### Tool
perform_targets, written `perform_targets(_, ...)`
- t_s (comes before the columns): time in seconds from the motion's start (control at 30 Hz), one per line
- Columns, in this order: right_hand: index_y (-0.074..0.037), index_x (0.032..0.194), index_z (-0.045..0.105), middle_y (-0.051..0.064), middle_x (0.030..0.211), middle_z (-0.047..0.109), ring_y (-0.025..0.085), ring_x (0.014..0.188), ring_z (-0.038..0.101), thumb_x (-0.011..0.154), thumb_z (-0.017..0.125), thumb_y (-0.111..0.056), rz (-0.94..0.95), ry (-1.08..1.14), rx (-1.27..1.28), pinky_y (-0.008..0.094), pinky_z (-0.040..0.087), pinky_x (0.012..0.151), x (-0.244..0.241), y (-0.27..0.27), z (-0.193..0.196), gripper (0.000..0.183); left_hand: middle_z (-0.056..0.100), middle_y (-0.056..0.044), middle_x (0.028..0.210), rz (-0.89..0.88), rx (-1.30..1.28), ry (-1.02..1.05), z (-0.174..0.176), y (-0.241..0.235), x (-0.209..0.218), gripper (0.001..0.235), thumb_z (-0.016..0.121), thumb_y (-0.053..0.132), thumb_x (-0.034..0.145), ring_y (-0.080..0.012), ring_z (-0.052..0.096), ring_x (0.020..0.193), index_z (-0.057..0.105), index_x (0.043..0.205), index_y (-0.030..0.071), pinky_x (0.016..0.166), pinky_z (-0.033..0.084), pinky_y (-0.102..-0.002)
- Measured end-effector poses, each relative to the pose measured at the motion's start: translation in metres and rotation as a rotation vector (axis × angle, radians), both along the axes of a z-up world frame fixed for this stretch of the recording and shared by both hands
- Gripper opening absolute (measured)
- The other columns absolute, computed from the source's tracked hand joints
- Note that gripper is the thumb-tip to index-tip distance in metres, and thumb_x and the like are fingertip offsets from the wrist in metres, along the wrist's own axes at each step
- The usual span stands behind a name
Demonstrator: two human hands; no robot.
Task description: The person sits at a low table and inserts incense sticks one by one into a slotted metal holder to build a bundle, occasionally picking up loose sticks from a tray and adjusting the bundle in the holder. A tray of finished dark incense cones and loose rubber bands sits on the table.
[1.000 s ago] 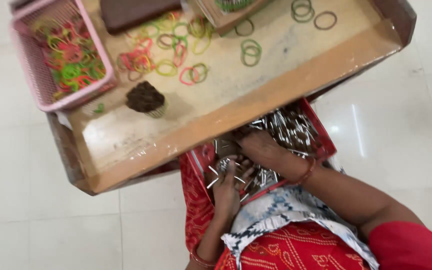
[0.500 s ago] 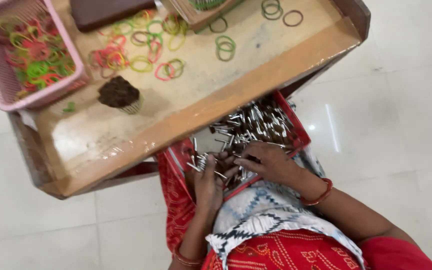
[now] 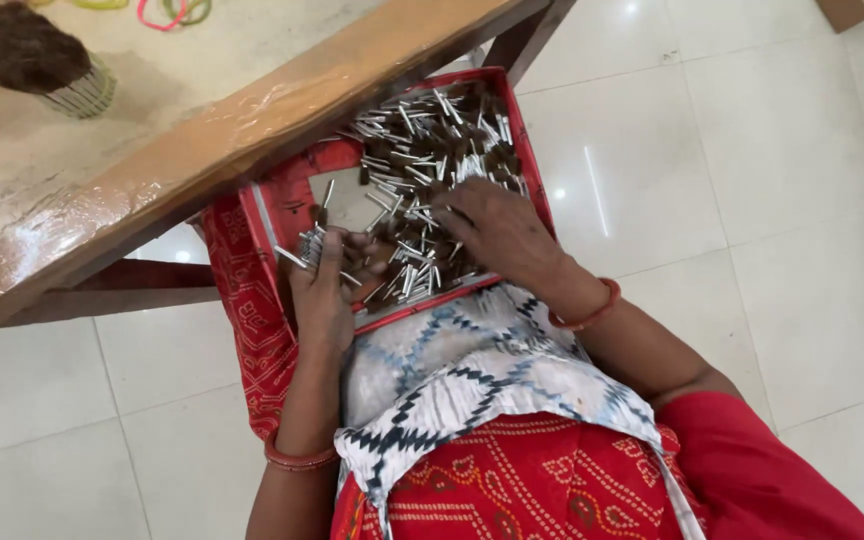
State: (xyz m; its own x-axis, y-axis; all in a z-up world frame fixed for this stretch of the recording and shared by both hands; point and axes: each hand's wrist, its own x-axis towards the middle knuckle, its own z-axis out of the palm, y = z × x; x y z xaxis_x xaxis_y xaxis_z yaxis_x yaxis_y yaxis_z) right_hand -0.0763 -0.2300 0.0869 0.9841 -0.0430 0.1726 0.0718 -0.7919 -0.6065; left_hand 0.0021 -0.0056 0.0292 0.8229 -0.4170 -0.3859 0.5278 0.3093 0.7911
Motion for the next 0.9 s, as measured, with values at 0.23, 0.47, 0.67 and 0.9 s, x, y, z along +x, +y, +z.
perform_targets(0.23, -0.002, 0.098, 0.072, 0.017, 0.095, 0.064, 0.036, 0.084, 0.069, 0.084, 0.076, -0.026, -0.026, 0.124, -0.295, 0.047, 0.056, 0.068, 0.065, 0.009, -0.005, 0.028, 0.070, -0.010, 0.102, -0.068, -0.066, 0.031, -0.013, -0.003, -0.010, 0.031, 0.057, 0.032, 0.105, -0.0225, 0.072, 0.090, 0.062, 0.113, 0.002, 0.074, 0.066, -0.039)
perform_targets(0.47, -0.001, 0.090, 0.071, 0.018, 0.100, 0.065, 0.036, 0.083, 0.071, 0.083, 0.063, -0.007, 0.035, 0.025, -0.491, 0.046, 0.058, 0.063, 0.086, 0.010, -0.063, 0.012, 0.069, -0.012, 0.103, -0.077, -0.073, 0.119, -0.018, -0.002, -0.017, 0.031, 0.059, 0.032, 0.104, -0.0250, 0.072, 0.092, 0.060, 0.112, 0.003, 0.074, 0.066, -0.042)
perform_targets(0.67, 0.002, 0.084, 0.070, 0.026, 0.122, 0.067, 0.036, 0.082, 0.070, 0.081, 0.066, -0.007, 0.194, -0.051, -0.454, 0.045, 0.056, 0.061, 0.085, 0.013, -0.073, 0.010, 0.070, -0.013, 0.111, 0.058, -0.135, 0.038, -0.028, -0.003, -0.010, 0.031, 0.058, 0.028, 0.106, -0.0248, 0.072, 0.102, 0.062, 0.117, 0.000, 0.087, 0.065, -0.044)
perform_targets(0.9, -0.005, 0.093, 0.075, 0.016, 0.096, 0.072, 0.034, 0.092, 0.069, 0.087, 0.077, -0.026, 0.092, 0.131, 0.073, 0.046, 0.056, 0.082, 0.075, 0.024, -0.060, 0.021, 0.073, -0.008, 0.116, 0.099, -0.152, 0.069, -0.025, -0.006, -0.001, 0.029, 0.061, 0.022, 0.098, -0.0223, 0.073, 0.106, 0.062, 0.122, 0.005, 0.092, 0.064, -0.036)
